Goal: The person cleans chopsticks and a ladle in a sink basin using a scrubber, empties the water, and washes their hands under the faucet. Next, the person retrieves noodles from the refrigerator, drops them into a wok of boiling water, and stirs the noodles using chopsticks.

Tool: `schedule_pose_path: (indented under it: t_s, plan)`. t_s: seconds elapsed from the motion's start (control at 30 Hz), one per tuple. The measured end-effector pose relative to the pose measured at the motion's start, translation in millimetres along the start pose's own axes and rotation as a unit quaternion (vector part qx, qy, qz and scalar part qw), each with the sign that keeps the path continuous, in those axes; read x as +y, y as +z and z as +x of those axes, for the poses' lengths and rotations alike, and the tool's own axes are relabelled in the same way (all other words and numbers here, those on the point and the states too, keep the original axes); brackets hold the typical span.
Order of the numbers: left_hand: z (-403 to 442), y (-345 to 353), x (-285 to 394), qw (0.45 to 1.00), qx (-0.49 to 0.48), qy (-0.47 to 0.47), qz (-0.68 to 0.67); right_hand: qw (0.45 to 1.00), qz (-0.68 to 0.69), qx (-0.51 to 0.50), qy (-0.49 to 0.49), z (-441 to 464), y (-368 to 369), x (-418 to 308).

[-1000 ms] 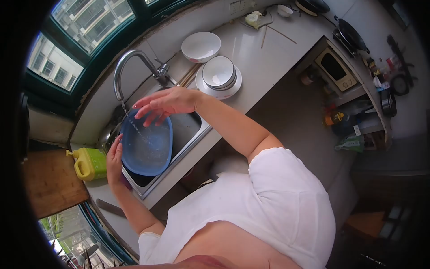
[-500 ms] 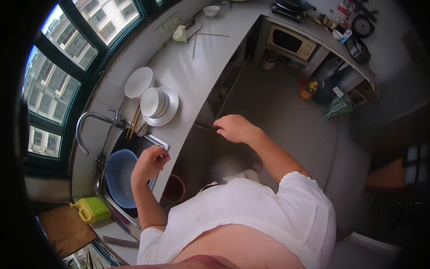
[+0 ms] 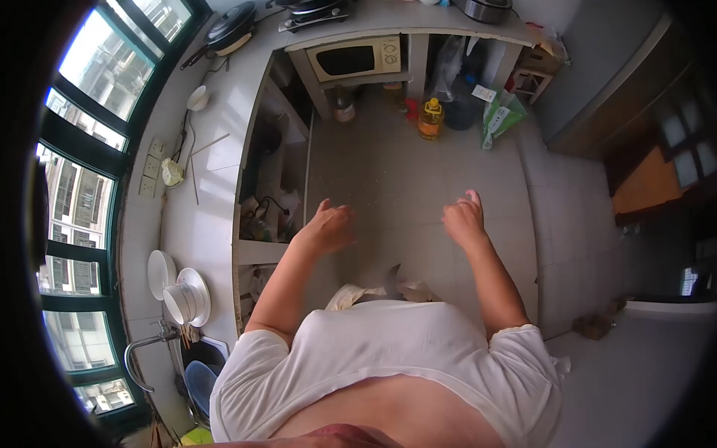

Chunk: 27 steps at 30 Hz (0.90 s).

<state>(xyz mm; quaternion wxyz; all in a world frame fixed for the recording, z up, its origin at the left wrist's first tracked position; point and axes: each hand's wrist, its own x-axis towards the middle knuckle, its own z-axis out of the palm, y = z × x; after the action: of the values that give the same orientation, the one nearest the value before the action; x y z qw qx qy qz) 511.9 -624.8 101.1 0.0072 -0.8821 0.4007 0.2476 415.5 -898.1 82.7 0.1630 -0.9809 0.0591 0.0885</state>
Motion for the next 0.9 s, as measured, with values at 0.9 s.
schedule_pose_path:
  t_s: [0.9]
  plan:
    - [393.1, -136.6, 72.5, 0.986, -0.069, 0.124, -0.091, 0.986, 0.162, 0.009, 0.033, 210.0, -120.4, 274.0]
